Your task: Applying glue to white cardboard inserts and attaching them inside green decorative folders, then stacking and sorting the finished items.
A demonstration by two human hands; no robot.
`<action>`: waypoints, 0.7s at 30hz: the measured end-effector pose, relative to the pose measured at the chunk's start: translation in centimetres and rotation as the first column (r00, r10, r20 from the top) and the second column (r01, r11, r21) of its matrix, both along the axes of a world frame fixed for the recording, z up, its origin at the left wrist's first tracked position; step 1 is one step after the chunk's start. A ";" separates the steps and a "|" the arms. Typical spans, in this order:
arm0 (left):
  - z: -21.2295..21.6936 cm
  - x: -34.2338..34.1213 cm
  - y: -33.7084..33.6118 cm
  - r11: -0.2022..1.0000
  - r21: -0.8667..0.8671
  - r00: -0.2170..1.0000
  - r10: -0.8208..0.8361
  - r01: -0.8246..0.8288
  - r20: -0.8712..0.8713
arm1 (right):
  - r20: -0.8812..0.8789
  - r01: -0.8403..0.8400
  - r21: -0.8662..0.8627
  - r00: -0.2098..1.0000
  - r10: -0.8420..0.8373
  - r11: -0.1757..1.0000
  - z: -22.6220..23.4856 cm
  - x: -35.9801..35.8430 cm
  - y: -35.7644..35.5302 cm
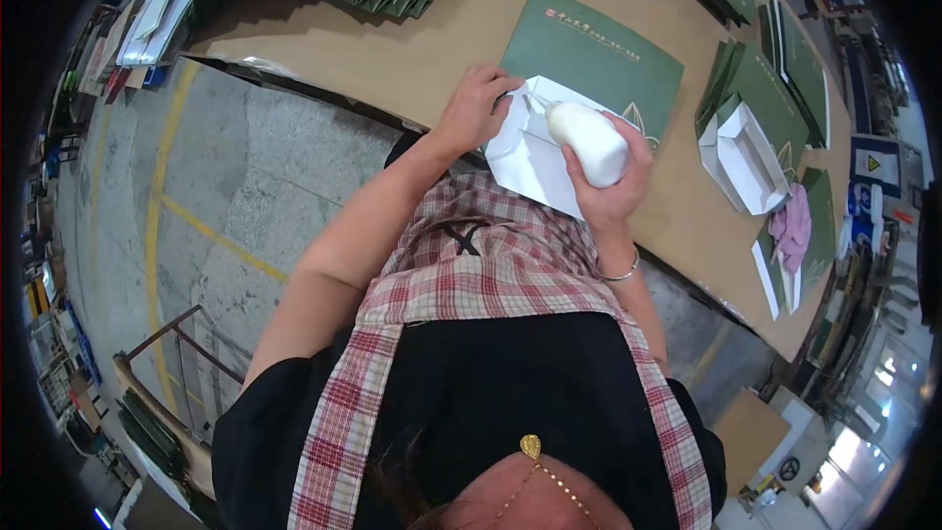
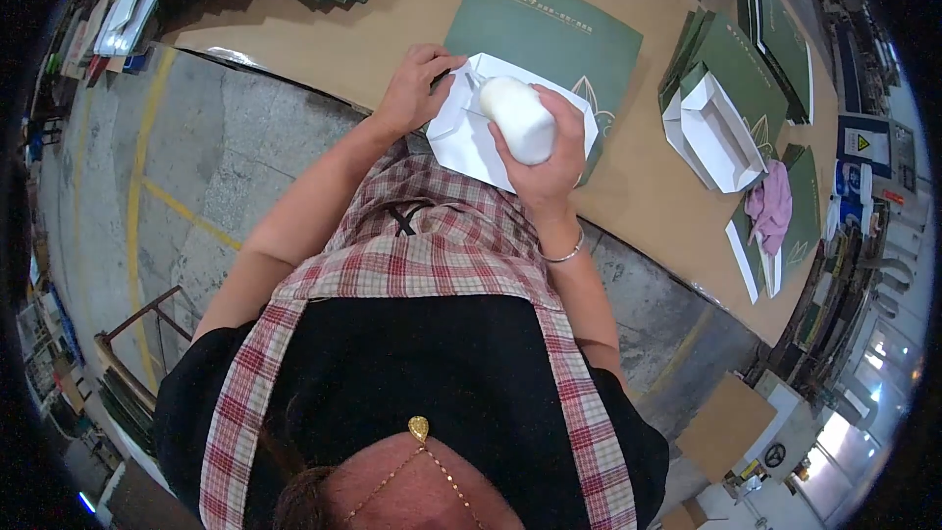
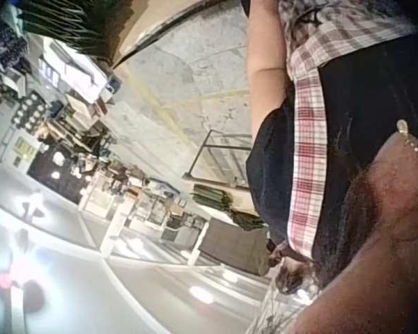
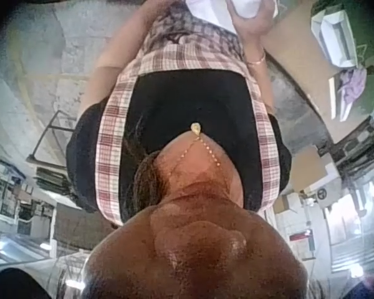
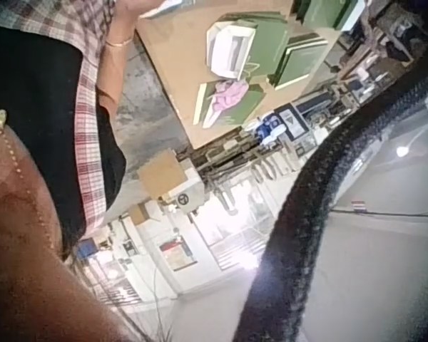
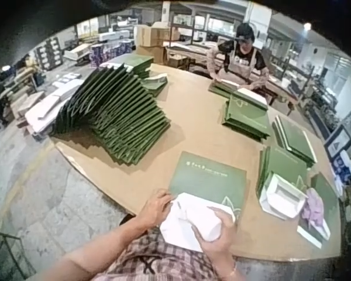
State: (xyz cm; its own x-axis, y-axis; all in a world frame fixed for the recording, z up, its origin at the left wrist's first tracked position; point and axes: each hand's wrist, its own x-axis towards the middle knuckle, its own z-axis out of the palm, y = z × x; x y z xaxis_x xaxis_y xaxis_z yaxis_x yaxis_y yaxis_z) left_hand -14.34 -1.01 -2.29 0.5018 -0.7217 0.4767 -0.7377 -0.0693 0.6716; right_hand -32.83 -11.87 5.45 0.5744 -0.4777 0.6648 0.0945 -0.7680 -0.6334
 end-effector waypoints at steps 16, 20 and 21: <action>-0.3 0.1 -0.3 0.999 -0.044 1.000 -0.009 0.010 0.004 | -0.063 -0.052 -0.058 0.997 0.048 0.997 -0.8 1.0 -0.4; -0.2 0.1 -0.2 0.999 -0.031 1.000 -0.007 0.007 -0.003 | -0.072 -0.011 -0.115 0.997 0.003 0.993 -0.5 1.3 -0.9; -0.2 0.1 -0.3 1.000 -0.029 1.000 -0.012 0.012 -0.001 | -0.055 0.005 -0.118 0.998 -0.012 0.993 -0.6 1.5 -1.0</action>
